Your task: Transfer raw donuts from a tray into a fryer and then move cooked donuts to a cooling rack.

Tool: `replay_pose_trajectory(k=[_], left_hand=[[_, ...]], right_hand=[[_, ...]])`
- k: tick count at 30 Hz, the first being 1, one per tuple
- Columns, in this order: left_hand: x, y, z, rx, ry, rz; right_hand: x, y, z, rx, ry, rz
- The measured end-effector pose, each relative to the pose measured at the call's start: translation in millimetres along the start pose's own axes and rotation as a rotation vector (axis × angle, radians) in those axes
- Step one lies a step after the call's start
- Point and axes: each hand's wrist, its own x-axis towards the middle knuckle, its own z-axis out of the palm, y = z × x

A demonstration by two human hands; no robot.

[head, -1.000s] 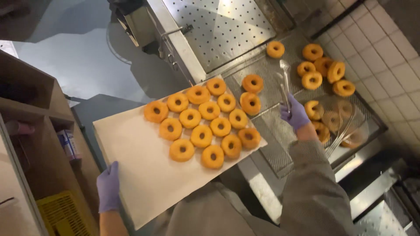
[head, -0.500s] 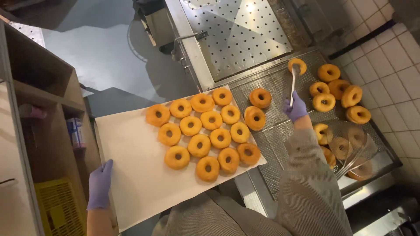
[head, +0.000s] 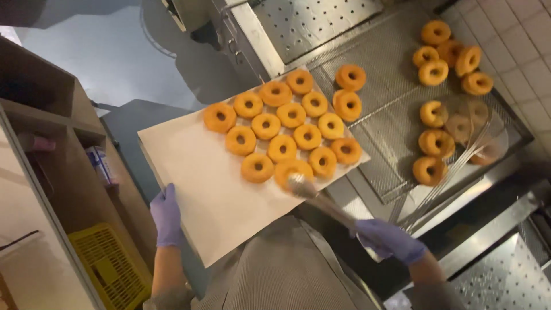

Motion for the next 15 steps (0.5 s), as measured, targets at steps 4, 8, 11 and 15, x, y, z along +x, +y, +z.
replay_pose_trajectory(k=[4,8,11,15], left_hand=[[5,-16,-3,-0.014,-0.016,0.018],[1,-11,-4,-0.039,-0.031,0.030],[2,-13,-3,-0.072,-0.041,0.106],[2,-19,-4,0.059,-0.059,0.088]], right_hand=[[3,47,55,-0.305,-0.122,-0.007],[13,67,65,-0.239,-0.152,-0.032],[-22,52,20,-0.542,-0.081,-0.165],[-24,43,-53,-0.336,0.349,-0.167]])
